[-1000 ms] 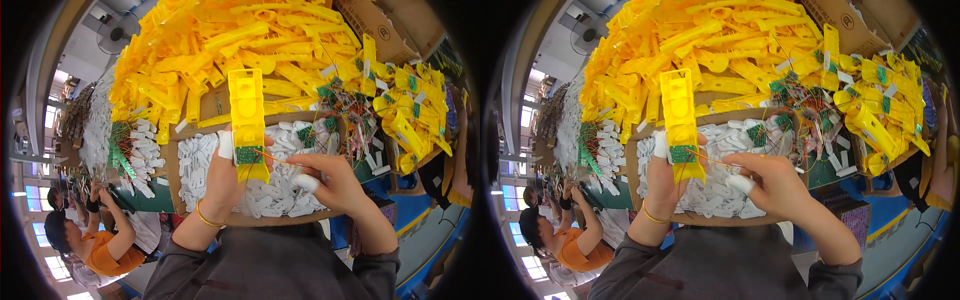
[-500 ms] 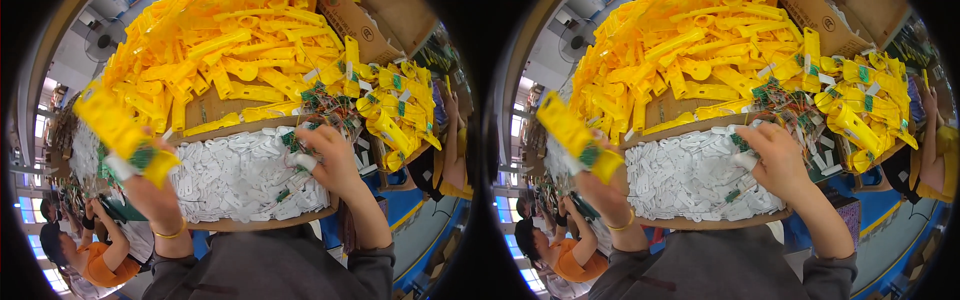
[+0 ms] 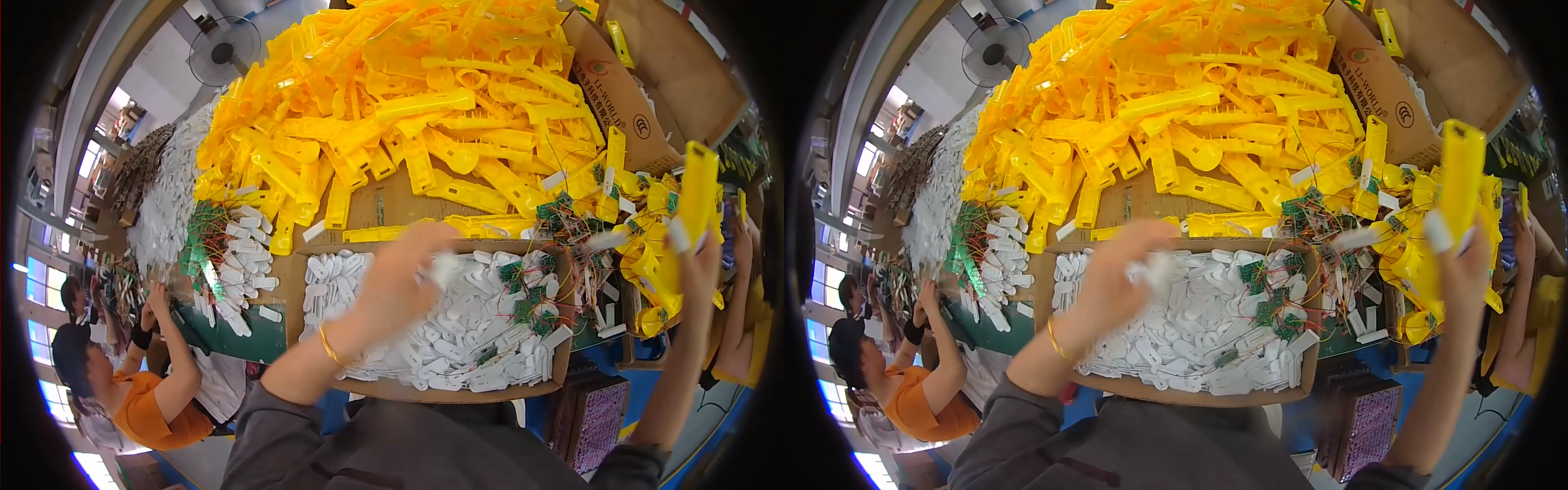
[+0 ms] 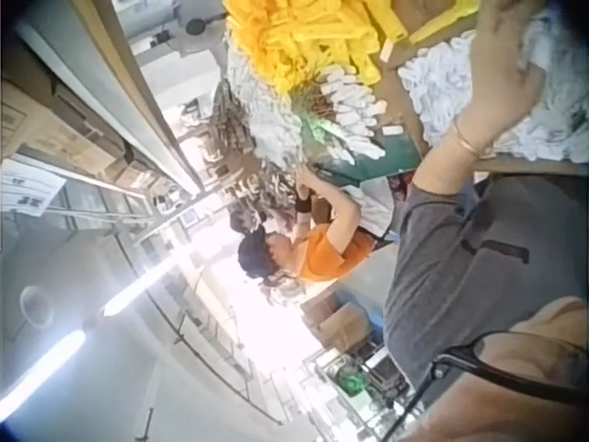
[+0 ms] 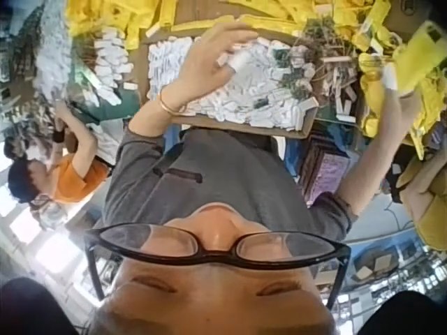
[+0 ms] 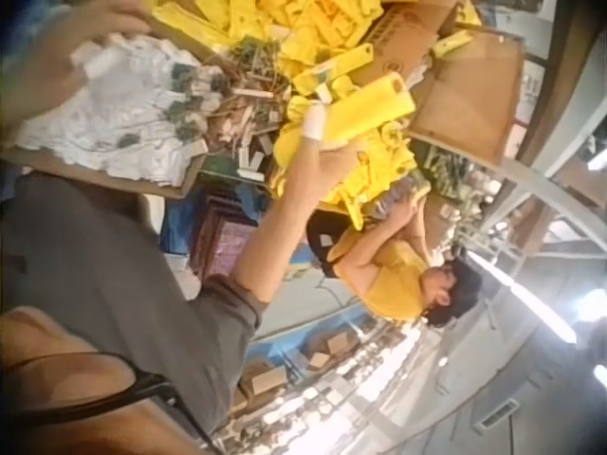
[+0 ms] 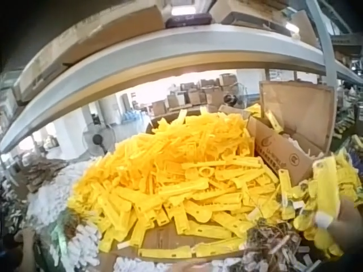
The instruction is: The person is assembling small electronic circuit boards and wires into yellow plastic housings at a factory assembly line.
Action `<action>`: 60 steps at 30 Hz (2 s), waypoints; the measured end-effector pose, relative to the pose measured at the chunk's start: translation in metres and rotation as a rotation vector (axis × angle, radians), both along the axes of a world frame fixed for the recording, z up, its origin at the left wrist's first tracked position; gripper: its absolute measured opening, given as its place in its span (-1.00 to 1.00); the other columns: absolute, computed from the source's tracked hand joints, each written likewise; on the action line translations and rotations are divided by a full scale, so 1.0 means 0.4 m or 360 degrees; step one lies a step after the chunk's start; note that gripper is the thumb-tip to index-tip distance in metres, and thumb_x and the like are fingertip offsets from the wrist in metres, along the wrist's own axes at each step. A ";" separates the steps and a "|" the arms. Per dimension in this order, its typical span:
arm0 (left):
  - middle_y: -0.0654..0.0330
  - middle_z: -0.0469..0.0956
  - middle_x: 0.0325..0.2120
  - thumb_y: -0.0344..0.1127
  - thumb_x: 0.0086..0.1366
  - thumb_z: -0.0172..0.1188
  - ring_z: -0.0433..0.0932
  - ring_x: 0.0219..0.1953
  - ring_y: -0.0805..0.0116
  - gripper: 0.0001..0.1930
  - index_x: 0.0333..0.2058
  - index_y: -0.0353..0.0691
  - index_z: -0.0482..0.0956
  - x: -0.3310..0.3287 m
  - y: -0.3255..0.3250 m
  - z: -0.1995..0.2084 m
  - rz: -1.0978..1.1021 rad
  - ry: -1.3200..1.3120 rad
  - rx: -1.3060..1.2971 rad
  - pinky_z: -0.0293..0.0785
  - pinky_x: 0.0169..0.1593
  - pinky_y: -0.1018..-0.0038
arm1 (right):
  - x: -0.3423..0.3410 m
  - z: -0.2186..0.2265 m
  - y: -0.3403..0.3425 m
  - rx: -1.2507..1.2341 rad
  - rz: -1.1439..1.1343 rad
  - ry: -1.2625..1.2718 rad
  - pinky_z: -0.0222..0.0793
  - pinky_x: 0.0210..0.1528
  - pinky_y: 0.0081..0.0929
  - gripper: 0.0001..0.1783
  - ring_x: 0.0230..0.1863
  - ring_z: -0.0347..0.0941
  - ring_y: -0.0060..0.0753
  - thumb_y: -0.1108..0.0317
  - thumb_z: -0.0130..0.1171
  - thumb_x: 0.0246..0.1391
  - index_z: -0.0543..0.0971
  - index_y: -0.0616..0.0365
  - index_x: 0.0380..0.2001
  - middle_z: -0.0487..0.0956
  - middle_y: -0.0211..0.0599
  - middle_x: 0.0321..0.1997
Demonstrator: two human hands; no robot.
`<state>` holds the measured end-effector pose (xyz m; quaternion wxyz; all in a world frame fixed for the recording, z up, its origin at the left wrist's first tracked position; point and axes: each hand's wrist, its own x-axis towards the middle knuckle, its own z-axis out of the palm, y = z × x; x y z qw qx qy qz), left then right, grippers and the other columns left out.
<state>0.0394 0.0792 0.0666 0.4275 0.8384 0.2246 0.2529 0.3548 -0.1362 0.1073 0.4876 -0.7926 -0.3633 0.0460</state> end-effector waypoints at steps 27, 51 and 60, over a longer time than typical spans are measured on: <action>0.17 0.45 -0.25 -0.08 0.32 -0.09 0.46 -0.25 0.32 -0.64 0.04 -0.04 0.26 -0.183 -0.007 -0.078 0.0315 -0.0893 -0.2162 0.42 -0.22 0.43 | -0.442 -0.258 0.270 -0.0284 0.1524 -0.0741 0.37 -0.53 -0.49 -0.80 -0.50 0.44 -0.38 0.61 0.10 -0.24 0.46 0.16 -0.43 0.44 -0.35 -0.49; 0.30 0.37 -0.44 -0.39 0.10 0.16 0.30 -0.58 0.59 -0.41 0.11 -0.23 0.16 -0.165 -0.123 -0.113 0.0658 -0.0311 -0.1615 0.23 -0.54 0.67 | -0.379 -0.195 0.100 -0.0280 0.1439 -0.0339 0.36 -0.35 -0.43 -0.74 -0.31 0.44 -0.31 0.55 0.16 -0.28 0.54 0.17 -0.37 0.51 -0.35 -0.40; 0.17 0.44 -0.29 -0.64 -0.07 0.19 0.40 -0.46 0.56 -0.30 0.08 -0.24 0.11 -0.167 -0.180 -0.097 0.0204 -0.0506 -0.1140 0.31 -0.40 0.66 | -0.456 -0.165 0.120 0.0256 0.1229 -0.0081 0.42 -0.37 -0.40 -0.58 -0.35 0.45 -0.30 0.64 0.16 -0.27 0.49 0.18 -0.20 0.47 -0.30 -0.27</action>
